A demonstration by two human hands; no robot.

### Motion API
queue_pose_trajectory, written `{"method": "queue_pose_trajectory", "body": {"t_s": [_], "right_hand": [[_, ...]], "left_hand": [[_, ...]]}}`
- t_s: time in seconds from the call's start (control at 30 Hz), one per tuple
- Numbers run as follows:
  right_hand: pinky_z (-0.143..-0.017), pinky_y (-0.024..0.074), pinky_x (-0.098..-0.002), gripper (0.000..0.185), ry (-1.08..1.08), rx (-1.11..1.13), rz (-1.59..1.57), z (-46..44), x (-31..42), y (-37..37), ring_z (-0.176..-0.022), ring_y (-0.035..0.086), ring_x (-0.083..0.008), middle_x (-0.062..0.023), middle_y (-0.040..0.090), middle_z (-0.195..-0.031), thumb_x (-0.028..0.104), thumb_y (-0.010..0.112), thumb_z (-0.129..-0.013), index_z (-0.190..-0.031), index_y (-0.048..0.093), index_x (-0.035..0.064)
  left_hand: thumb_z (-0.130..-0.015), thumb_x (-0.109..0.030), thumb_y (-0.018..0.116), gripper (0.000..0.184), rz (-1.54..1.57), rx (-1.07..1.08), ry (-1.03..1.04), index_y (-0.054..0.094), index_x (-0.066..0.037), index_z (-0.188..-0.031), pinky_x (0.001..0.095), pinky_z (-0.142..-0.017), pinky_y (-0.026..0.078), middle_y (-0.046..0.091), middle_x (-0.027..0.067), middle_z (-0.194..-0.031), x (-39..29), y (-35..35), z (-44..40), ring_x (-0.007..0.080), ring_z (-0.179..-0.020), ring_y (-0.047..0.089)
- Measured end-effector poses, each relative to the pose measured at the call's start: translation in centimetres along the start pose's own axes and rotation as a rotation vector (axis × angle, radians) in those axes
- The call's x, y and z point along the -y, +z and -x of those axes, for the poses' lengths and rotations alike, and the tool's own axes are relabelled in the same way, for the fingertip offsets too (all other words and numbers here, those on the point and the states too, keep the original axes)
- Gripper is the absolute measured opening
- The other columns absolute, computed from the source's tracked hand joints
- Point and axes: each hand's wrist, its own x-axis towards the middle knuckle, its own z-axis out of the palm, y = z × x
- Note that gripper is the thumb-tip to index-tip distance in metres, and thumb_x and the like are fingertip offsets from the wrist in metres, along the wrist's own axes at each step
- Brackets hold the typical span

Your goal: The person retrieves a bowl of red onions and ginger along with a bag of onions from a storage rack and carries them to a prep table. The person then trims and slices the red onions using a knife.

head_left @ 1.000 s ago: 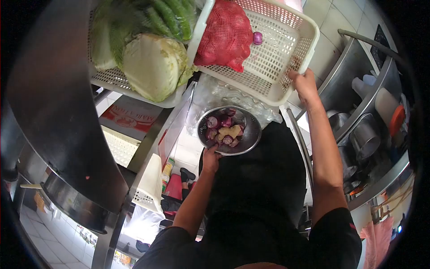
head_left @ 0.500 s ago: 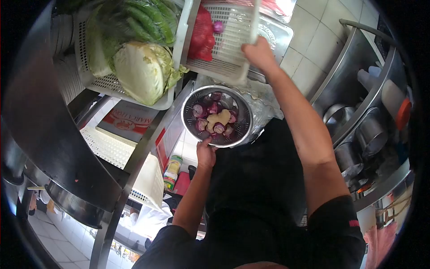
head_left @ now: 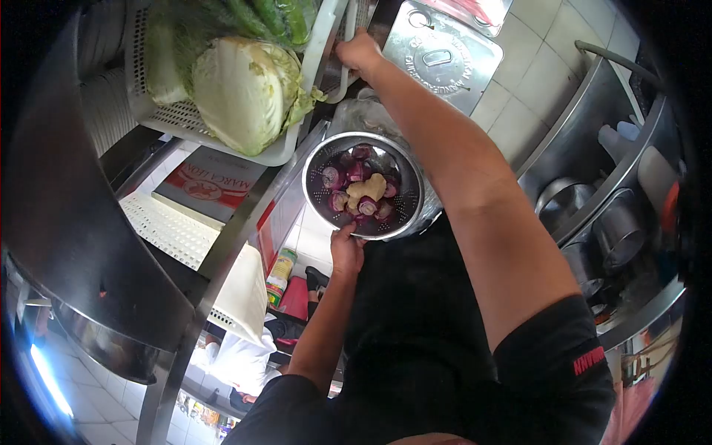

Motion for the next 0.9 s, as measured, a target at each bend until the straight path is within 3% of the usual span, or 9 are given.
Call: {"method": "queue_pose_trajectory", "body": {"t_s": [0.1,0.13,0.23,0.43,0.47,0.6,0.7,0.77,0.9], "right_hand": [[-0.064,0.0596,-0.0431,0.067,0.113,0.089,0.122,0.6,-0.1,-0.1,-0.084,0.071,-0.0379,-0.0258,0.066,-0.111,0.027,0.063,-0.083,-0.135,0.039,-0.0063],[-0.062,0.0594,-0.0442,0.058,0.139,0.085,0.174,1.0,-0.3,-0.4,-0.083,0.071,-0.0359,-0.0243,0.067,-0.109,0.025,0.06,-0.085,-0.132,0.045,-0.0054],[-0.085,0.0563,-0.0463,0.06,0.414,0.434,-0.154,1.8,-1.6,-2.6,-0.116,0.063,-0.0362,-0.0245,0.064,-0.12,0.026,0.067,-0.079,-0.128,0.051,-0.0049],[-0.067,0.058,-0.0378,0.05,0.378,0.584,-0.413,2.2,-3.7,-2.2,-0.092,0.068,-0.0257,-0.0169,0.067,-0.112,0.031,0.063,-0.09,-0.127,0.055,-0.002],[-0.064,0.0569,-0.0365,0.047,0.313,0.573,-0.39,3.2,-3.7,-2.4,-0.082,0.066,-0.025,-0.0175,0.067,-0.109,0.034,0.059,-0.095,-0.128,0.055,-0.0007],[-0.075,0.0561,-0.0386,0.048,0.147,0.46,-0.067,3.7,-4.2,-3.5,-0.091,0.067,-0.0248,-0.0173,0.069,-0.101,0.037,0.058,-0.095,-0.125,0.057,-0.0016],[-0.079,0.0543,-0.0359,0.052,-0.215,0.252,0.114,5.0,-6.1,-5.1,-0.094,0.067,-0.0216,-0.0163,0.07,-0.097,0.037,0.062,-0.093,-0.126,0.058,-0.0023],[-0.08,0.0526,-0.0316,0.051,-0.261,0.192,-0.187,9.3,-4.9,-9.3,-0.093,0.066,-0.0181,-0.0135,0.07,-0.1,0.035,0.065,-0.093,-0.129,0.058,-0.0012],[-0.078,0.0514,-0.0272,0.045,0.002,0.255,-0.337,14.6,-6.8,-16.2,-0.089,0.063,-0.0129,-0.0056,0.07,-0.101,0.031,0.066,-0.094,-0.126,0.061,0.0004]], "left_hand": [[-0.089,-0.005,0.052,0.032,0.009,-0.014,-0.012,0.054,0.0,-0.121,0.0323,-0.064,0.057,0.067,0.0109,-0.106,0.8,-0.1,-0.1,0.022,-0.084,0.068],[-0.089,-0.005,0.052,0.032,0.013,-0.013,-0.016,0.054,0.0,-0.121,0.0324,-0.064,0.057,0.067,0.0112,-0.106,1.3,-0.5,-0.4,0.022,-0.084,0.068],[-0.089,-0.005,0.052,0.03,-0.003,0.02,-0.016,0.054,0.0,-0.119,0.0343,-0.066,0.058,0.067,0.0114,-0.105,1.9,-1.2,-0.4,0.0232,-0.086,0.069],[-0.091,-0.006,0.053,0.031,-0.025,-0.003,0.0,0.054,-0.001,-0.121,0.0354,-0.065,0.058,0.067,0.0109,-0.106,1.9,-1.3,-0.9,0.0237,-0.086,0.069],[-0.091,-0.007,0.054,0.032,-0.021,0.004,-0.005,0.053,-0.001,-0.122,0.0355,-0.065,0.058,0.067,0.0108,-0.106,2.2,-1.7,-1.0,0.0237,-0.086,0.069],[-0.089,-0.006,0.056,0.025,-0.001,-0.006,-0.016,0.055,0.0,-0.114,0.0344,-0.063,0.057,0.067,0.0105,-0.101,1.5,-0.3,-0.2,0.0228,-0.081,0.068],[-0.089,-0.005,0.057,0.024,0.013,-0.022,0.002,0.055,0.0,-0.112,0.035,-0.064,0.057,0.066,0.0105,-0.1,0.6,0.7,0.9,0.0227,-0.082,0.068],[-0.089,-0.005,0.056,0.024,0.015,0.003,0.007,0.055,0.001,-0.113,0.0361,-0.067,0.058,0.066,0.0108,-0.101,0.4,0.3,1.0,0.0232,-0.084,0.068],[-0.09,-0.007,0.052,0.029,-0.027,0.005,-0.002,0.055,0.002,-0.118,0.0337,-0.066,0.055,0.067,0.011,-0.108,1.1,-0.1,-0.1,0.0218,-0.083,0.067]]}}
